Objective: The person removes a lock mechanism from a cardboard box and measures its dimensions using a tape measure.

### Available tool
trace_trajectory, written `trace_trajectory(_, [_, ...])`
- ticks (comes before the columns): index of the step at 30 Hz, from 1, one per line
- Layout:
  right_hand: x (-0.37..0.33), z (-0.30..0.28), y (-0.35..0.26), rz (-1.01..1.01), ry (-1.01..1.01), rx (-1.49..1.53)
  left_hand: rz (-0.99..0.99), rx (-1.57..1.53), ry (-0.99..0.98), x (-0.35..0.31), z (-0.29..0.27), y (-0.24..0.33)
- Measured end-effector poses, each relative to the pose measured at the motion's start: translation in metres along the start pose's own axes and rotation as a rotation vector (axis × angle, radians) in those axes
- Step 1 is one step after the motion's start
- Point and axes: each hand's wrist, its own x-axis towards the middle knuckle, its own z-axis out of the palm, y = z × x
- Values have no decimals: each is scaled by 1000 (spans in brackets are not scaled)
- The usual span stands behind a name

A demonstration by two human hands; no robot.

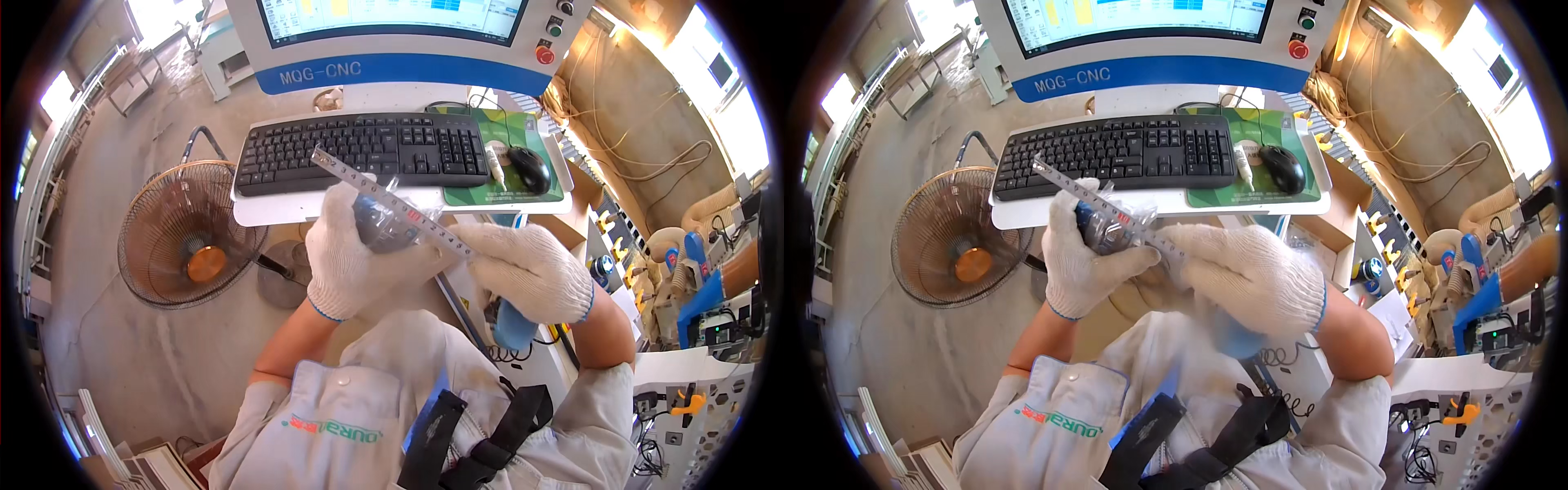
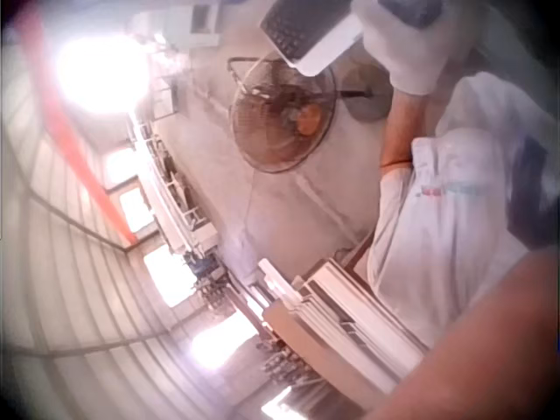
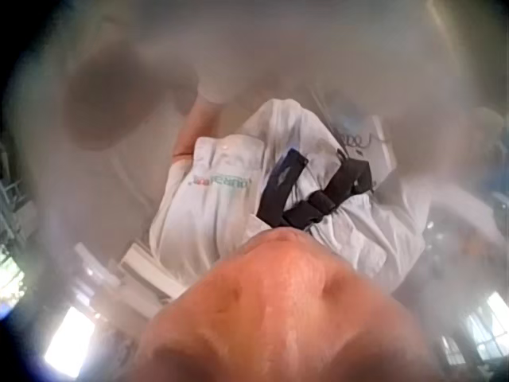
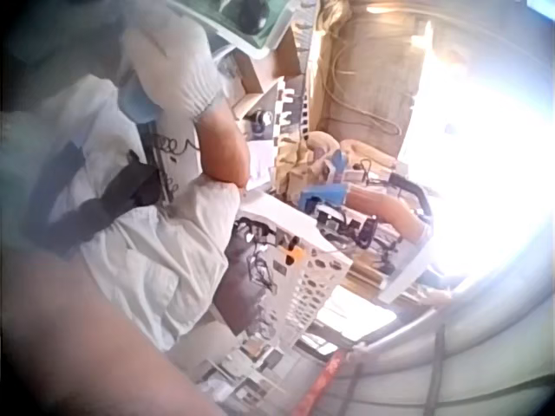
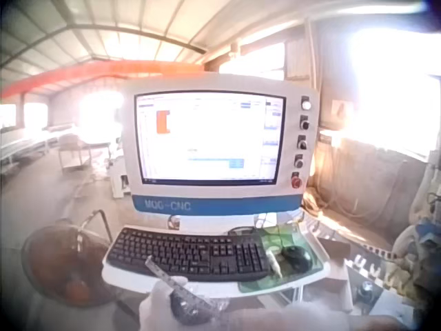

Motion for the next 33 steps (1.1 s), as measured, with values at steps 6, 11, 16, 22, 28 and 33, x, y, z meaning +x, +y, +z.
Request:
trace_trajectory(6, [9,5,15,66,69,-66,-95,-66,-150,2,-8,9])
trace_trajectory(11, [14,4,25,175,76,20,-60,-6,-179,1,-6,-6])
trace_trajectory(16, [18,-2,27,229,38,50,-91,-92,-255,3,-8,-7])
trace_trajectory(22, [21,-4,32,109,60,-190,-160,-64,-351,4,-12,-1])
trace_trajectory(28, [24,-4,36,114,49,-191,-205,-84,-386,6,-12,-3])
trace_trajectory(33, [26,-5,32,146,47,-201,-244,-166,-447,9,-10,-6])
